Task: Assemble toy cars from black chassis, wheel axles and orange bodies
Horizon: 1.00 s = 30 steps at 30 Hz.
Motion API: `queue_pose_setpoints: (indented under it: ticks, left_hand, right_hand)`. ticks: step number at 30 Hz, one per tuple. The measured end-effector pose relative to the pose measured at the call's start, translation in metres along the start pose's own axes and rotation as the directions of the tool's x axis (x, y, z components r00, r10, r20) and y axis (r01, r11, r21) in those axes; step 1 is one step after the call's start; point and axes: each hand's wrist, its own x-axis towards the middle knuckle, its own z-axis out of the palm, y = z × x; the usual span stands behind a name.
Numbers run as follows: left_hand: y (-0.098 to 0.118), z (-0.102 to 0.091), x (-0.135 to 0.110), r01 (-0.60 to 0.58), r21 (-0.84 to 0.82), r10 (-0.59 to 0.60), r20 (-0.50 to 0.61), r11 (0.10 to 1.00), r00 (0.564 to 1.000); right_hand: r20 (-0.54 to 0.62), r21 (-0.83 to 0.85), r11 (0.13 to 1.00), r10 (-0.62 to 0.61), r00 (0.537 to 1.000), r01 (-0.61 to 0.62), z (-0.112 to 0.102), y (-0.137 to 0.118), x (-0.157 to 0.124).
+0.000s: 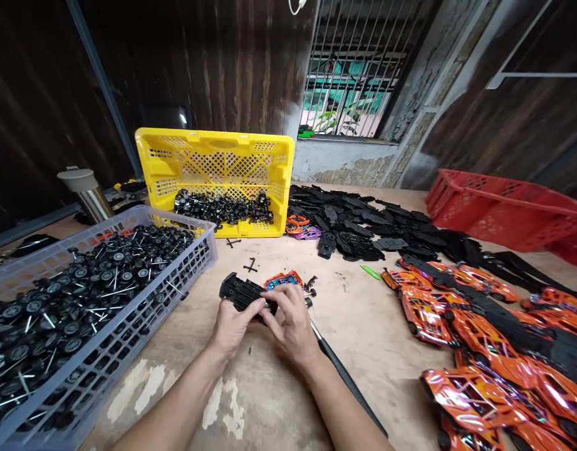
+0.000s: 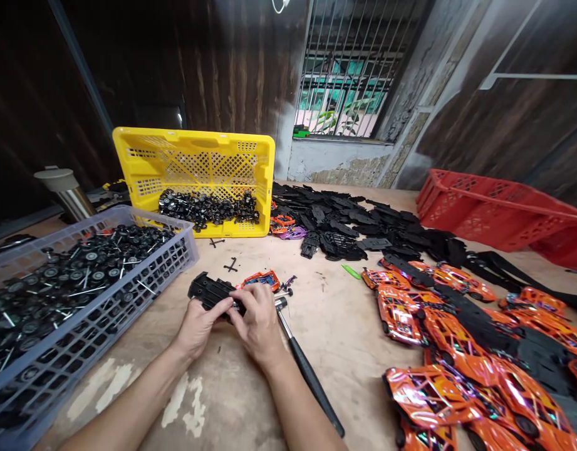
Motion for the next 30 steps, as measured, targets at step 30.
queue_pose_setpoints:
  ticks: [30]
  left_hand:
    - [0.005, -0.034, 0.031, -0.044, -0.188, -0.013, -0.29, 0.981, 0.957]
  right_hand:
    - [0.084, 0.393, 0.799, 0.461, 0.883, -0.455, -0.006, -0.017, 0.034]
